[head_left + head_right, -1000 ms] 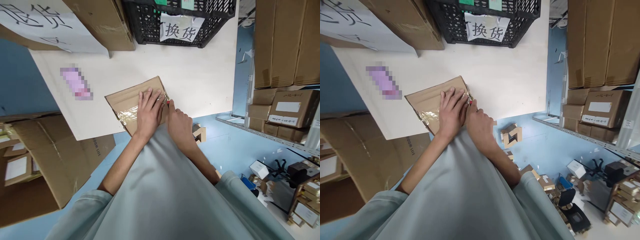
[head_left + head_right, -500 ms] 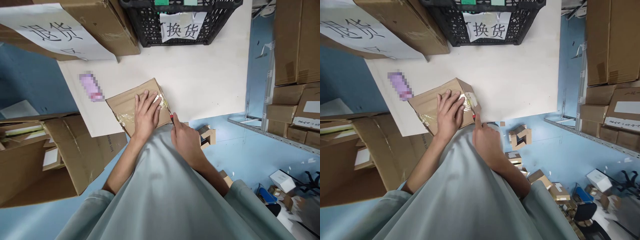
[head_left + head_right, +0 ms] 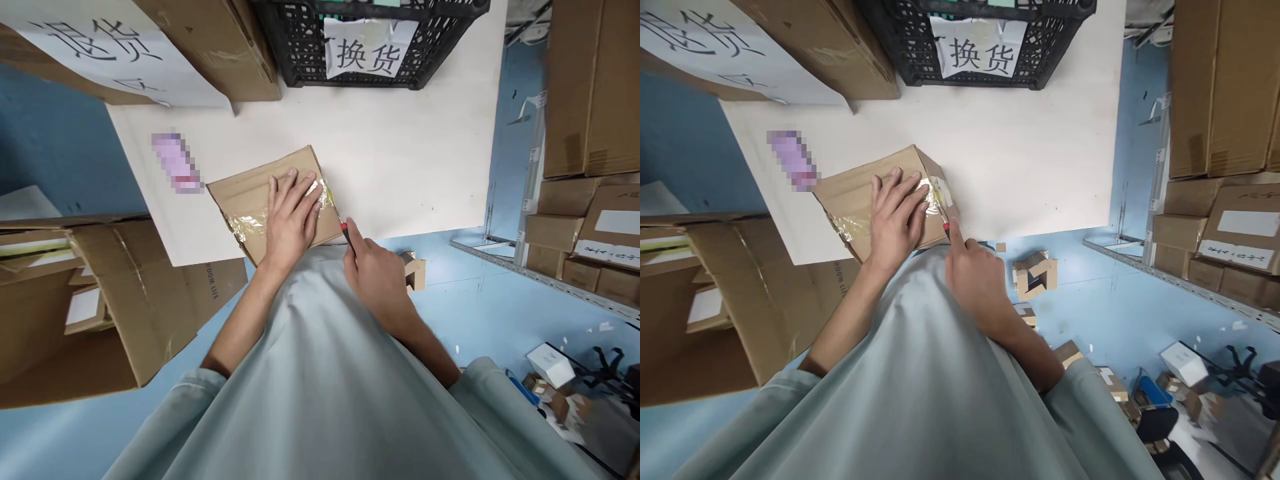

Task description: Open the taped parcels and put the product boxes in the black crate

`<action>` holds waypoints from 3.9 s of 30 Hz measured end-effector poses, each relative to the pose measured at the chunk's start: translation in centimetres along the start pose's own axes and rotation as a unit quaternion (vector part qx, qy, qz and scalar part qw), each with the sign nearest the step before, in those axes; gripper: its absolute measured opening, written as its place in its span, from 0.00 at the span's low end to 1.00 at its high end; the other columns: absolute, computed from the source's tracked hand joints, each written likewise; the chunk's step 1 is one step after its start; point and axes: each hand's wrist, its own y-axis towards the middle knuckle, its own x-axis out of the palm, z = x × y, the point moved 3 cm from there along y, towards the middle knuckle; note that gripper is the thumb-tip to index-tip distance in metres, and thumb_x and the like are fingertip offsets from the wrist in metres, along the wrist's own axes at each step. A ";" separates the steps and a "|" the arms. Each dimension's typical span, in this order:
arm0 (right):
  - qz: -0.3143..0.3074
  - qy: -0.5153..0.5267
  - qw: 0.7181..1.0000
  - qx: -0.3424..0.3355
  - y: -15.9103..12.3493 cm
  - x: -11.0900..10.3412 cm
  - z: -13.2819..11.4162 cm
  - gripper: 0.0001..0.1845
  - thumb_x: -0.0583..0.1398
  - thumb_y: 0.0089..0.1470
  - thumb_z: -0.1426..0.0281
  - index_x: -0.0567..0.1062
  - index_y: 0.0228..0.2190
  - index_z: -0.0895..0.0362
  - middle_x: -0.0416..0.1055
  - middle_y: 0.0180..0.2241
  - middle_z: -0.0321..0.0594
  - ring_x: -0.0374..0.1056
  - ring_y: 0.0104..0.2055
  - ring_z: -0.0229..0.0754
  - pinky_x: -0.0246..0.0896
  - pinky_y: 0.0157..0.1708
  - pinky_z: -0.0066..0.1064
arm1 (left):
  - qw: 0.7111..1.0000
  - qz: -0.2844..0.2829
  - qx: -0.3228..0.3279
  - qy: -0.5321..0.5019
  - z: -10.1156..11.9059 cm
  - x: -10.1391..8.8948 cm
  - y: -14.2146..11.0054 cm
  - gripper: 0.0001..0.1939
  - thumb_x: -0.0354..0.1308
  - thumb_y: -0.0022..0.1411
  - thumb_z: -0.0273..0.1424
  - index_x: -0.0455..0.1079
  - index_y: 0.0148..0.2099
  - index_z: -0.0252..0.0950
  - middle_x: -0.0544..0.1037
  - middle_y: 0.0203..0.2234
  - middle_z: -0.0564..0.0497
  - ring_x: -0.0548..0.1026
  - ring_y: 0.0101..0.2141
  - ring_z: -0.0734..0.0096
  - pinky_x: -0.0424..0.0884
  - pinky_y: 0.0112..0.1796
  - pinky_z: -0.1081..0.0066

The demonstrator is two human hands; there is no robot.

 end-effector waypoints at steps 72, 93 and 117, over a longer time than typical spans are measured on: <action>0.020 0.433 0.899 -0.056 24.9 12.4 3.7 0.19 0.61 0.71 0.51 0.70 0.34 0.50 0.70 0.30 0.33 0.68 0.35 0.42 0.71 0.39 0.34 | 0.944 0.116 -0.309 -0.014 -7.4 -10.7 -17.7 0.29 0.54 0.84 0.50 0.69 0.81 0.58 0.68 0.80 0.46 0.61 0.82 0.43 0.58 0.80 0.35; 0.251 0.231 0.939 0.051 11.0 7.2 7.8 0.31 0.49 0.75 0.47 0.80 0.56 0.55 0.85 0.44 0.49 0.78 0.45 0.53 0.74 0.48 0.41 | 0.905 -0.001 -0.268 -0.332 -17.9 0.8 -8.7 0.27 0.57 0.74 0.37 0.80 0.69 0.36 0.84 0.67 0.38 0.84 0.63 0.53 0.78 0.69 0.46; -0.034 -0.241 0.962 -0.121 11.1 1.8 -14.8 0.28 0.46 0.87 0.57 0.74 0.74 0.49 0.82 0.57 0.50 0.79 0.49 0.52 0.58 0.41 0.36 | 0.913 -0.068 -0.179 -0.360 -17.4 -2.3 -7.5 0.26 0.68 0.70 0.35 0.79 0.69 0.45 0.74 0.64 0.42 0.82 0.57 0.54 0.89 0.53 0.57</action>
